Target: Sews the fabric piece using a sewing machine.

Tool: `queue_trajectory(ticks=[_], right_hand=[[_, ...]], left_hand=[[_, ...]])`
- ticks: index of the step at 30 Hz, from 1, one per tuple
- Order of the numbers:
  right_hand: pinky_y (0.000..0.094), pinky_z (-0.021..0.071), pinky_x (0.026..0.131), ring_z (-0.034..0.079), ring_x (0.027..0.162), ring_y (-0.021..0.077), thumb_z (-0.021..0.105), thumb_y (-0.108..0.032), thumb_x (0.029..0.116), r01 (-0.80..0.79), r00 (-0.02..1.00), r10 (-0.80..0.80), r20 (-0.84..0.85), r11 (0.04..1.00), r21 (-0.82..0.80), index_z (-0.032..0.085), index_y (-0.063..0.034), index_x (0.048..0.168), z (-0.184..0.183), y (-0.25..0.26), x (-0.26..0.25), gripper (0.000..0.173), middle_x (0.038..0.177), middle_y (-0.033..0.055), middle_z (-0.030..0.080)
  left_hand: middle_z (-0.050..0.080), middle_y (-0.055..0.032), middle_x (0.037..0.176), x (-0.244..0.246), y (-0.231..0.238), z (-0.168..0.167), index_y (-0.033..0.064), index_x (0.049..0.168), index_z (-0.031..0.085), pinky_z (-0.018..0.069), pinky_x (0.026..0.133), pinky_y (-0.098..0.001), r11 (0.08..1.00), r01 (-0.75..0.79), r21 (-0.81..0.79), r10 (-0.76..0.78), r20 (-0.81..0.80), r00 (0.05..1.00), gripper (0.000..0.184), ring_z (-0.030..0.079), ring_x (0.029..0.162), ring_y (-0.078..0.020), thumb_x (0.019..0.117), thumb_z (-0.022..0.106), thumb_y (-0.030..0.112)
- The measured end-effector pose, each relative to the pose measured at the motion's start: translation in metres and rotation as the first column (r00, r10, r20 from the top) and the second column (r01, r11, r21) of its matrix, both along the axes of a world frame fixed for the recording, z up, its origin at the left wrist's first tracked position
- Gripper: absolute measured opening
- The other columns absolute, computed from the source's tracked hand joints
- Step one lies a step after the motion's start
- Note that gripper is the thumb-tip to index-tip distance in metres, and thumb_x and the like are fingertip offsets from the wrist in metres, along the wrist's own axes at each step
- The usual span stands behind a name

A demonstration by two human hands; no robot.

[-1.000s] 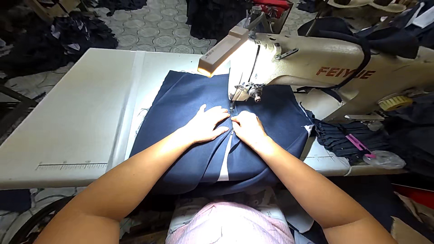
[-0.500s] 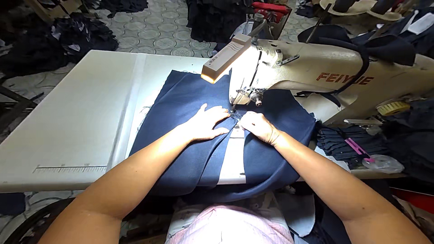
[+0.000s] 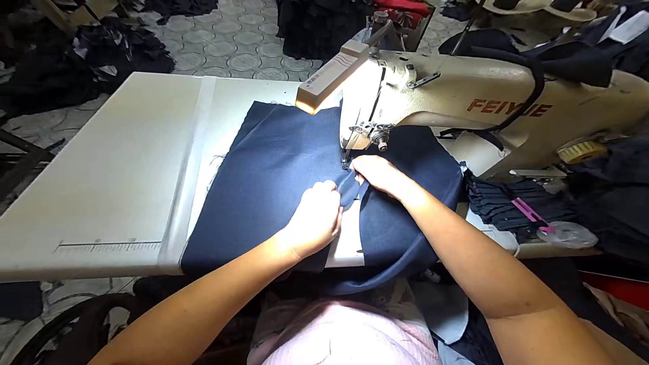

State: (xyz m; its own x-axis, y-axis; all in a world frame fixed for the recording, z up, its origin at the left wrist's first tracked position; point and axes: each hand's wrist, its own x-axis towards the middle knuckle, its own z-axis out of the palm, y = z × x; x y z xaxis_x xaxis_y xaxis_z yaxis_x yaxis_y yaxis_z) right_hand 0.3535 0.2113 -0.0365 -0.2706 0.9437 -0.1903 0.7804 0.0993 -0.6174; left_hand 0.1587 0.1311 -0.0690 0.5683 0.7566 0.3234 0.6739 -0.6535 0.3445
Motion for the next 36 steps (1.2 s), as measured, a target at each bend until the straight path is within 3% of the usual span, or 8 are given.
queue_trajectory(ticks=[2, 6, 8, 11, 20, 27, 31, 36], right_hand=[[0.0501, 0.0481, 0.086, 0.062, 0.088, 0.0286, 0.037, -0.029, 0.1132, -0.002, 1.0, 0.002, 0.006, 1.0, 0.019, 0.068, 0.0056, 0.1, 0.0, -0.003, 0.001, 0.048, 0.09, 0.0183, 0.065], [0.0522, 0.0505, 0.077, 0.065, 0.082, 0.0325, 0.062, -0.019, 0.101, -0.074, 0.996, 0.055, 0.074, 0.955, 0.286, 0.068, 0.0054, 0.085, -0.013, -0.019, 0.002, 0.03, 0.082, 0.0189, 0.066], [0.057, 0.0544, 0.081, 0.069, 0.089, 0.0381, 0.065, -0.014, 0.0987, -0.021, 0.993, -0.025, 0.114, 0.923, 0.385, 0.071, 0.0058, 0.094, -0.019, -0.036, -0.008, 0.021, 0.089, 0.0223, 0.07], [0.0562, 0.0564, 0.084, 0.07, 0.096, 0.0387, 0.064, -0.01, 0.0975, 0.03, 0.982, -0.116, 0.147, 0.872, 0.488, 0.074, 0.004, 0.104, -0.027, -0.051, -0.016, 0.018, 0.098, 0.0227, 0.071], [0.0522, 0.0566, 0.077, 0.07, 0.094, 0.0354, 0.06, -0.009, 0.0979, -0.079, 0.956, -0.079, 0.281, 0.857, 0.51, 0.078, 0.0001, 0.102, -0.029, -0.055, -0.017, 0.021, 0.096, 0.0189, 0.07], [0.0555, 0.0565, 0.083, 0.072, 0.095, 0.0371, 0.062, -0.009, 0.0959, -0.029, 0.991, -0.044, 0.129, 0.858, 0.513, 0.079, 0.0002, 0.103, -0.035, -0.031, -0.011, 0.021, 0.097, 0.0204, 0.074], [0.0549, 0.0523, 0.075, 0.068, 0.085, 0.0353, 0.066, -0.012, 0.0919, 0.06, 0.996, -0.085, 0.036, 0.89, 0.452, 0.07, 0.0037, 0.085, -0.037, -0.014, -0.008, 0.018, 0.084, 0.0192, 0.068], [0.0551, 0.0516, 0.074, 0.068, 0.085, 0.0363, 0.067, -0.012, 0.0917, 0.078, 0.993, -0.107, 0.042, 0.897, 0.435, 0.067, 0.0027, 0.085, -0.037, -0.014, -0.008, 0.017, 0.084, 0.0194, 0.067]], left_hand=[[0.063, -0.0239, 0.118, -0.001, 0.002, 0.004, -0.0058, 0.087, 0.064, 0.0511, 0.098, -0.0485, 0.989, 0.129, -0.068, -0.118, 0.143, 0.983, 0.022, 0.062, 0.115, -0.0359, 0.0967, 0.052, 0.01], [0.065, -0.0174, 0.109, -0.005, 0.012, -0.003, -0.0017, 0.103, 0.065, 0.0518, 0.088, -0.0473, 0.994, 0.099, -0.052, -0.091, 0.144, 0.985, 0.026, 0.064, 0.106, -0.0294, 0.101, 0.047, 0.017], [0.053, -0.0186, 0.149, -0.008, 0.013, -0.011, 0.0014, 0.137, 0.058, 0.0319, 0.113, -0.0667, 0.991, -0.017, -0.132, 0.016, -0.01, 1.0, 0.044, 0.045, 0.144, -0.0344, 0.1064, 0.043, 0.029], [0.034, -0.006, 0.167, -0.009, 0.015, -0.015, 0.0193, 0.157, 0.043, 0.0065, 0.117, -0.0761, 0.975, -0.071, -0.208, 0.032, -0.185, 0.982, 0.053, 0.019, 0.158, -0.0323, 0.109, 0.032, 0.038], [0.038, 0.0003, 0.165, -0.023, 0.025, -0.012, 0.0277, 0.156, 0.047, 0.0064, 0.115, -0.0789, 0.983, 0.027, -0.181, -0.067, -0.223, 0.972, 0.052, 0.02, 0.158, -0.032, 0.1077, 0.029, 0.037], [0.039, 0.0013, 0.164, -0.035, 0.061, -0.015, 0.0287, 0.153, 0.05, 0.008, 0.113, -0.0809, 0.982, 0.106, -0.158, -0.14, -0.221, 0.965, 0.05, 0.022, 0.157, -0.0343, 0.1075, 0.034, 0.038], [0.039, 0.0015, 0.164, -0.042, 0.084, -0.014, 0.028, 0.153, 0.05, 0.0081, 0.113, -0.0811, 0.972, 0.166, -0.164, -0.202, -0.236, 0.95, 0.048, 0.023, 0.156, -0.0347, 0.1079, 0.035, 0.037], [0.043, 0.0009, 0.162, -0.014, 0.051, -0.003, 0.0207, 0.149, 0.054, 0.0099, 0.113, -0.0806, 0.975, -0.043, -0.219, -0.008, -0.226, 0.974, 0.046, 0.022, 0.157, -0.0328, 0.1052, 0.04, 0.023]])
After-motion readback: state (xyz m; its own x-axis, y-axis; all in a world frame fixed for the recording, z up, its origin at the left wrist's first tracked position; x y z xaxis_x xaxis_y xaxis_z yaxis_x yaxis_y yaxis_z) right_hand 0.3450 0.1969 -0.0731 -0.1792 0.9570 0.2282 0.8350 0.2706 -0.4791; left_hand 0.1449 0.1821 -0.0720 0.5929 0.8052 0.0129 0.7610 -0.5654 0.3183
